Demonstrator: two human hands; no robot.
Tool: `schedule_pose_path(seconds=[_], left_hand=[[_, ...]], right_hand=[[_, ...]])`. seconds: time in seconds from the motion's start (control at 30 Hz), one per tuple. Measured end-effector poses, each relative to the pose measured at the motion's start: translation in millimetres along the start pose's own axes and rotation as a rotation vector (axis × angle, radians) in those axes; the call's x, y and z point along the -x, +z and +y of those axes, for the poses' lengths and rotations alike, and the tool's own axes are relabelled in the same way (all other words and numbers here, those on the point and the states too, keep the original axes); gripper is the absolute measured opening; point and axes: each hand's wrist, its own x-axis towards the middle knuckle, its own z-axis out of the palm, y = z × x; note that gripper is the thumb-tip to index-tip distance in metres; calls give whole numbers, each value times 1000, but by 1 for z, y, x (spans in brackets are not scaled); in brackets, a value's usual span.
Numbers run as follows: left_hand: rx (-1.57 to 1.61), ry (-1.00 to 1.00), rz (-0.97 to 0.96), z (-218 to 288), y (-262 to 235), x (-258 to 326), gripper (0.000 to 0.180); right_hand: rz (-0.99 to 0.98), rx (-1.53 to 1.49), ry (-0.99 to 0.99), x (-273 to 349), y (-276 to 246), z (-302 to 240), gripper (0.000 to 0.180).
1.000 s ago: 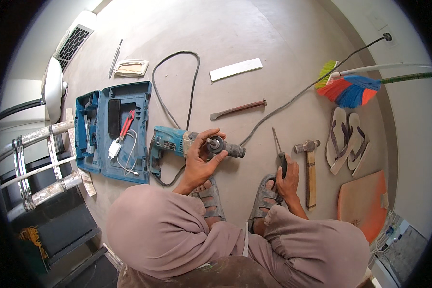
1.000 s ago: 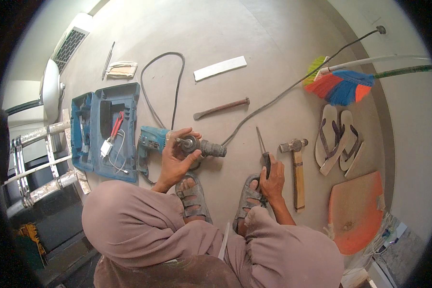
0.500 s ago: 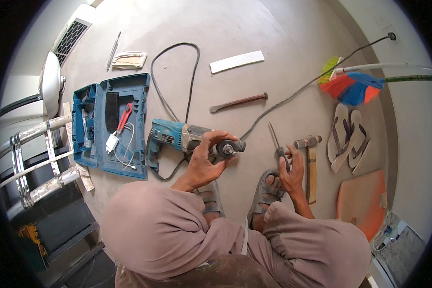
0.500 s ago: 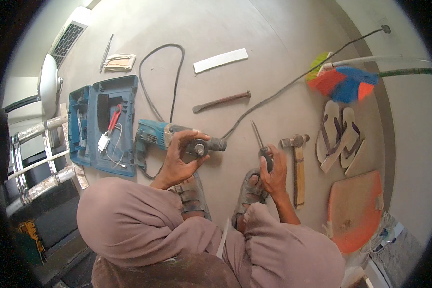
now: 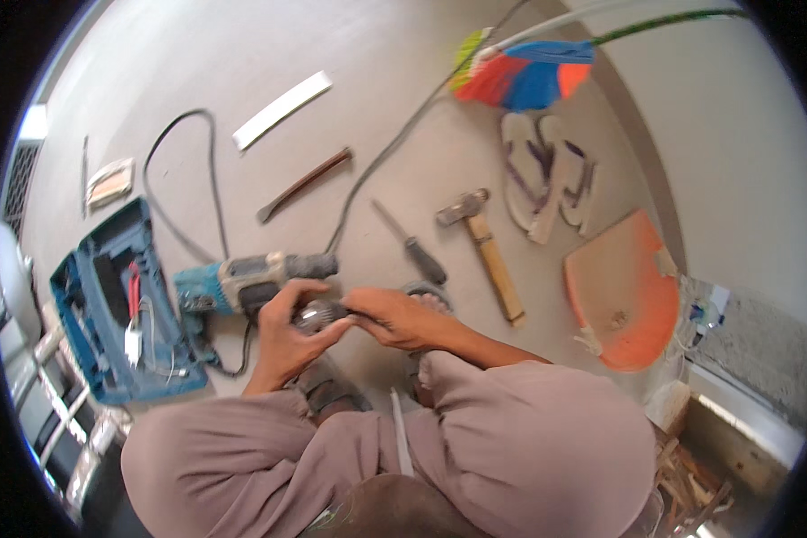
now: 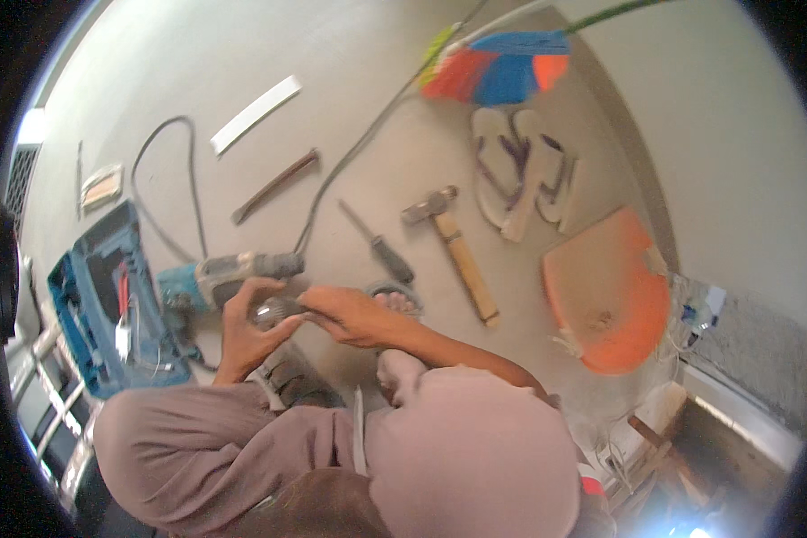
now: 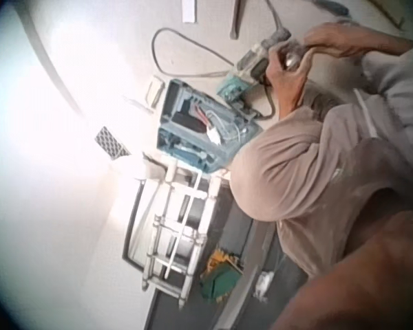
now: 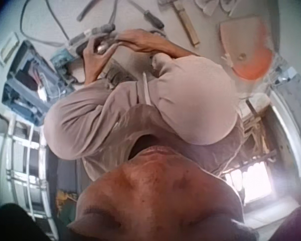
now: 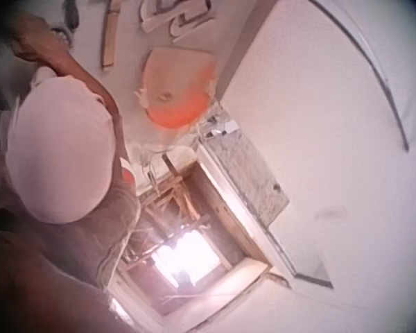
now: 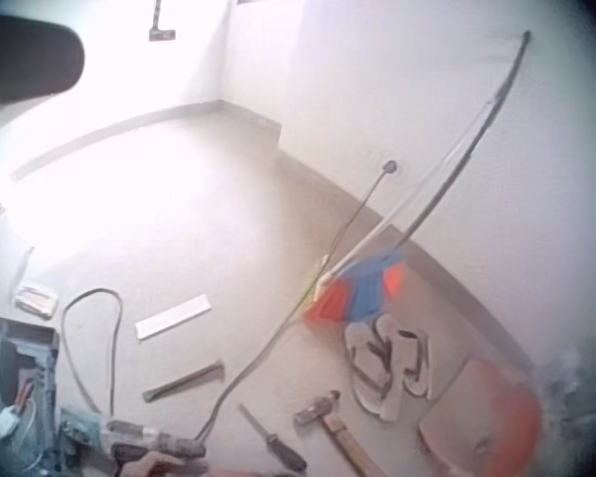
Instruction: The person sits on the floor and assembles a hammer drill by attaching a drill bit and chuck to the tool. They use a screwdriver to tighten the chuck and a hammer to tap the bit into place.
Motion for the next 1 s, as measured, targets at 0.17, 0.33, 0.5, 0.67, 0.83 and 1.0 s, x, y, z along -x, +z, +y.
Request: schedule_pose_path(seconds=[0.17, 0.33, 0.5, 0.67, 0.83, 1.0], left_hand=[[-115, 355, -64, -4, 9, -2, 49], [-55, 334, -68, -11, 13, 3, 48], [10, 252, -87, -15, 16, 9, 45], [117, 139, -195, -21, 19, 16, 43], [169, 41, -297, -32, 25, 25, 42], [207, -21, -386, -41, 29, 36, 44]], right_hand=[[16, -294, -22, 4, 15, 3, 47], [-71, -238, -5, 1, 4, -2, 41], [-77, -196, 13, 6, 9, 6, 39], [-103, -197, 19, 16, 12, 14, 38], [-179, -127, 86, 29, 13, 17, 39], [-209, -132, 78, 43, 22, 24, 40]])
